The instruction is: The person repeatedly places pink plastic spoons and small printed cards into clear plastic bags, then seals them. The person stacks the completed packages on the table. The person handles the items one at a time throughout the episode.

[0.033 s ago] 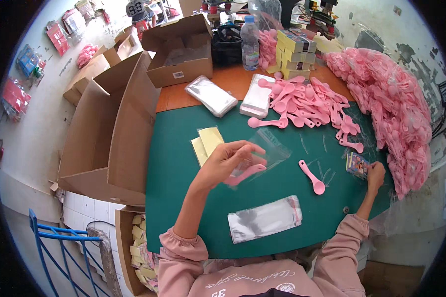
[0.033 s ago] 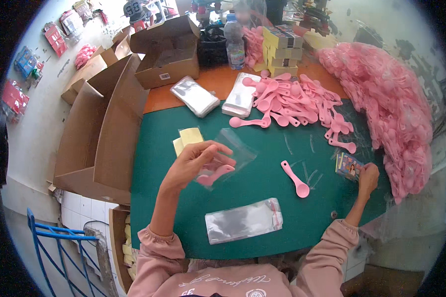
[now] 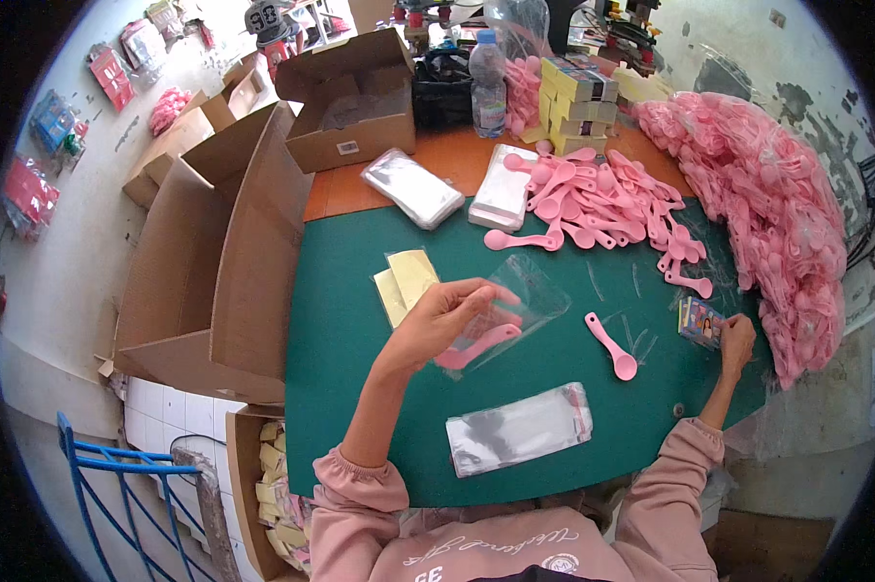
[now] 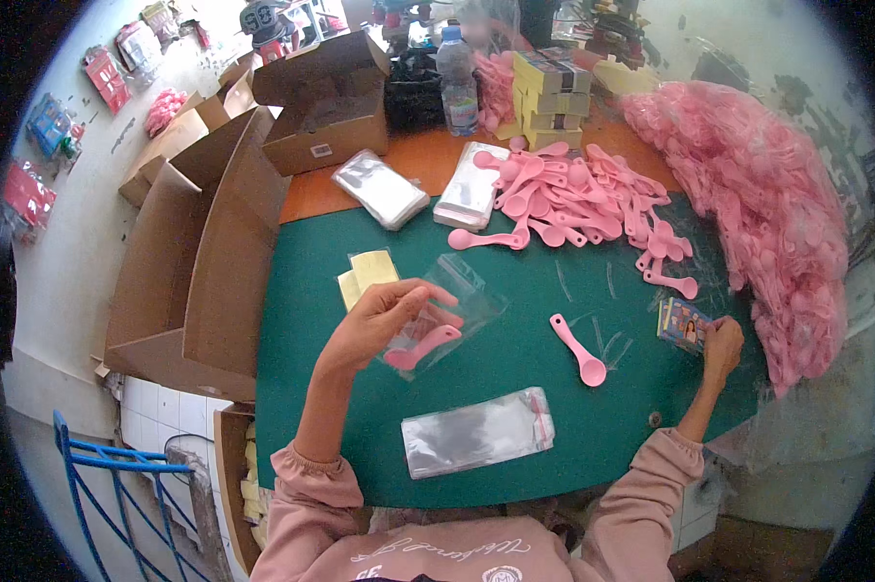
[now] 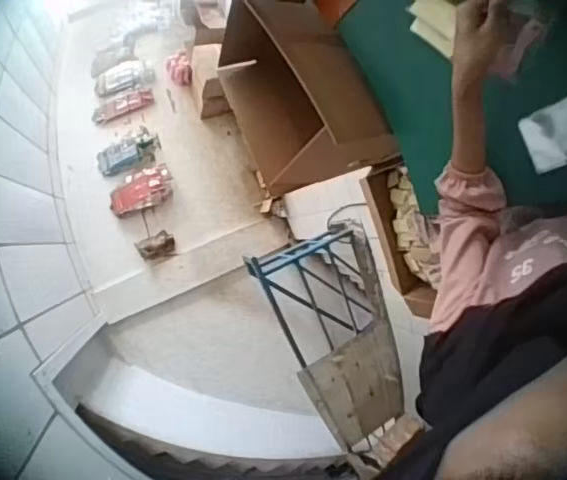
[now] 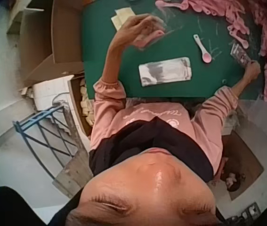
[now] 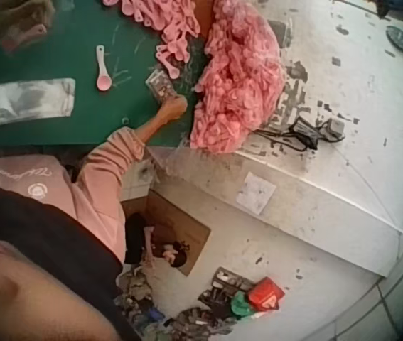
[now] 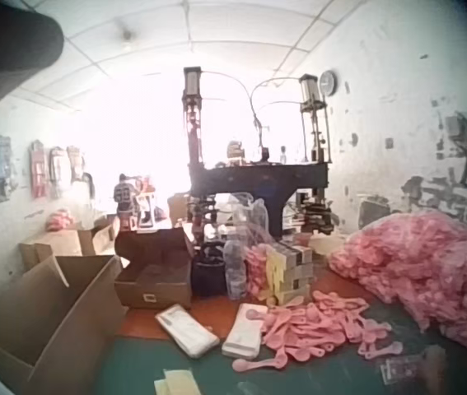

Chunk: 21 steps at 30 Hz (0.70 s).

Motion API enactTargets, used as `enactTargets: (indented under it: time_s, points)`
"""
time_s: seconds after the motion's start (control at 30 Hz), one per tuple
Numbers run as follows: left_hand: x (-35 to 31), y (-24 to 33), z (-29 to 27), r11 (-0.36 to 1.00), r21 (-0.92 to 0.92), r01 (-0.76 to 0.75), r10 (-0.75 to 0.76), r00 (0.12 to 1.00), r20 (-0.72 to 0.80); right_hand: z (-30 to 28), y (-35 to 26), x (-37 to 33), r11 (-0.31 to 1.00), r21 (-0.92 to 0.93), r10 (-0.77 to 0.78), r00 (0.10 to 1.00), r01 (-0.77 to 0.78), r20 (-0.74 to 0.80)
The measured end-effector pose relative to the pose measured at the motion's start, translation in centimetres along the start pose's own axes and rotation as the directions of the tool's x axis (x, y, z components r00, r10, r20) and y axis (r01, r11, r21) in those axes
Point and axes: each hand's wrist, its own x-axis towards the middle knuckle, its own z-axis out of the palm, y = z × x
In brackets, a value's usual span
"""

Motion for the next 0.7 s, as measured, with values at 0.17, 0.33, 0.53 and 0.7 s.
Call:
enactTargets:
  time_s: [0.17, 0.33, 0.53, 0.7]
  points:
    - [0.6, -1.2, -0.5, 0.985, 0.032, 0.171, -0.172, 0.985, 0.034, 0.8, 0.9, 0.2, 0.998, 0.043, 0.040, 0.999, -0.039, -0.009]
    - [0.8, -2.2, -0.7, 0.979, 0.060, 0.194, -0.197, 0.980, 0.037, -0.4, -0.4, -0.5, 0.998, -0.016, -0.062, 0.985, 0.060, -0.158]
    - [1.1, -1.9, -0.2, 0.959, 0.155, 0.238, -0.250, 0.966, 0.065, -5.3, -7.8, -4.0, 0.965, -0.238, -0.194, 0.908, 0.109, -0.372]
    - [1.2, -2.8, 0.3, 0.959, 0.120, 0.259, -0.267, 0.962, 0.061, -5.1, -16.5, -9.1, 0.465, 0.845, -0.475, 0.880, 0.264, -0.014]
